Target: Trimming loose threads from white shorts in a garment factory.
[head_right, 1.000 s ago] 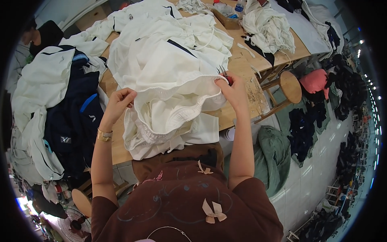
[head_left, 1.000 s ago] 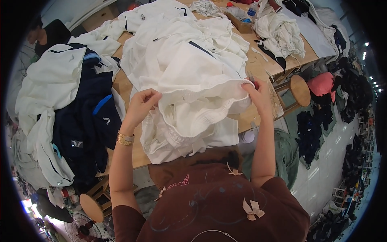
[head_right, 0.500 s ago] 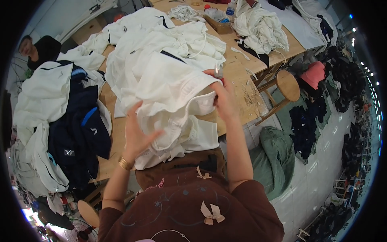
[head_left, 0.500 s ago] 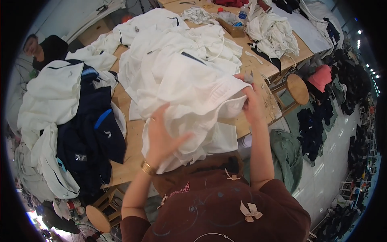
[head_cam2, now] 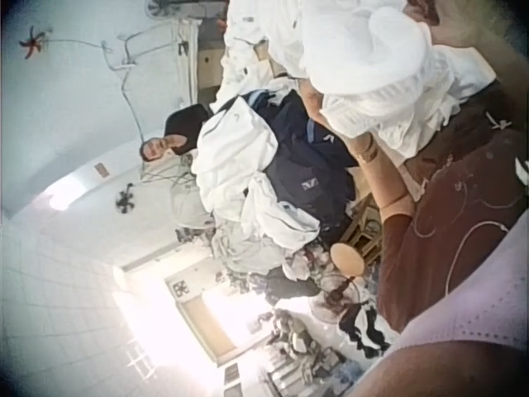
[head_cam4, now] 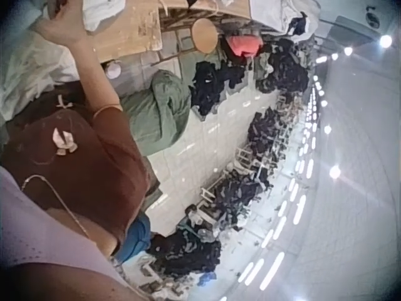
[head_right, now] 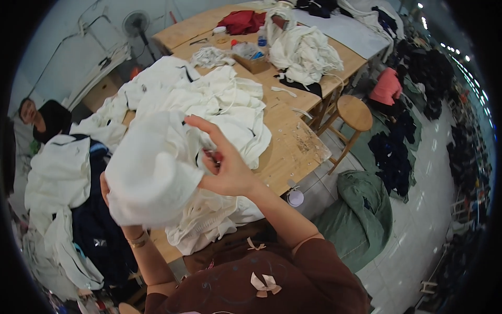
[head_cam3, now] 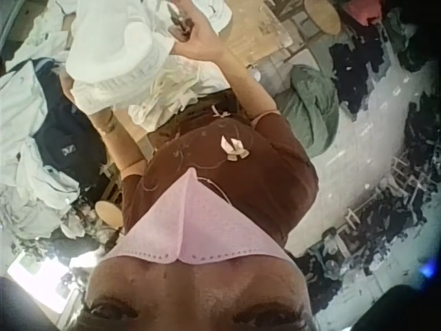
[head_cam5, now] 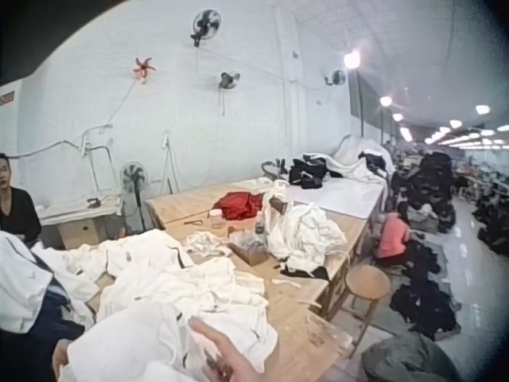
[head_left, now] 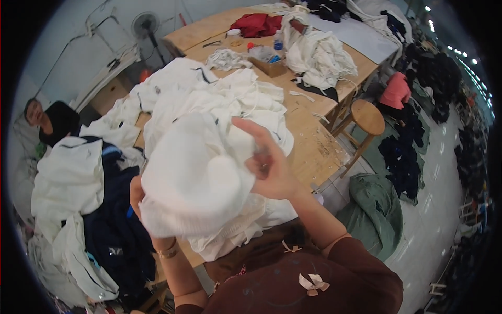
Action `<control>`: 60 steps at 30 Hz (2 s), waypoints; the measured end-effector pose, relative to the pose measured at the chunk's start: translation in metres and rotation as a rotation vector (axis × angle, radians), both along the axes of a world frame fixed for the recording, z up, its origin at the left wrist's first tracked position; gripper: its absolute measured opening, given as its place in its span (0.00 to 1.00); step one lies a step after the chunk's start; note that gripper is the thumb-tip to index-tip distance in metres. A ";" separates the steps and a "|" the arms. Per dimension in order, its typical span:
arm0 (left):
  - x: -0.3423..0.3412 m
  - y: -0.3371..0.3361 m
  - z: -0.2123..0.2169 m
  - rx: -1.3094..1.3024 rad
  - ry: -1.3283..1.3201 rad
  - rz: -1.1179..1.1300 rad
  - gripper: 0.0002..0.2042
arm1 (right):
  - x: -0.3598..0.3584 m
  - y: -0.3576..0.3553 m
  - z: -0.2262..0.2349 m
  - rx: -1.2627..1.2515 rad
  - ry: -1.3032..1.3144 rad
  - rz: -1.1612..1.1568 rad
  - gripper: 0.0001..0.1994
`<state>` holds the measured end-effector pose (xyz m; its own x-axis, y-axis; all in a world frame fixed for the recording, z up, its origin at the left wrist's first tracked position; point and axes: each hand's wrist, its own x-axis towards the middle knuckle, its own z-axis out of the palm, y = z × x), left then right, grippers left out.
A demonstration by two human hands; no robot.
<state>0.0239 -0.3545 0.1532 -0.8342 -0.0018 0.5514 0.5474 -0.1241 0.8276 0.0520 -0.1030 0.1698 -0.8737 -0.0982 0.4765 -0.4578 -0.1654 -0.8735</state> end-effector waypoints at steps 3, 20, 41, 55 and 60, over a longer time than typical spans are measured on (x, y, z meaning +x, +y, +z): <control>-0.005 0.024 -0.015 0.008 0.162 0.031 0.13 | -0.004 0.001 -0.002 -0.056 -0.095 0.152 0.54; -0.021 0.084 -0.046 -0.781 -0.287 -0.481 0.21 | 0.081 0.218 0.015 -0.376 0.315 -1.428 0.19; -0.014 0.073 -0.109 -1.022 -0.168 -0.378 0.14 | 0.362 0.111 -0.401 0.116 -1.970 -1.463 0.35; -0.016 0.079 -0.117 -0.983 -0.168 -0.344 0.13 | 0.261 0.224 -0.305 0.148 -1.566 -1.878 0.27; -0.013 0.076 -0.120 -0.968 -0.196 -0.333 0.12 | 0.223 0.261 -0.269 0.151 -1.222 -1.988 0.27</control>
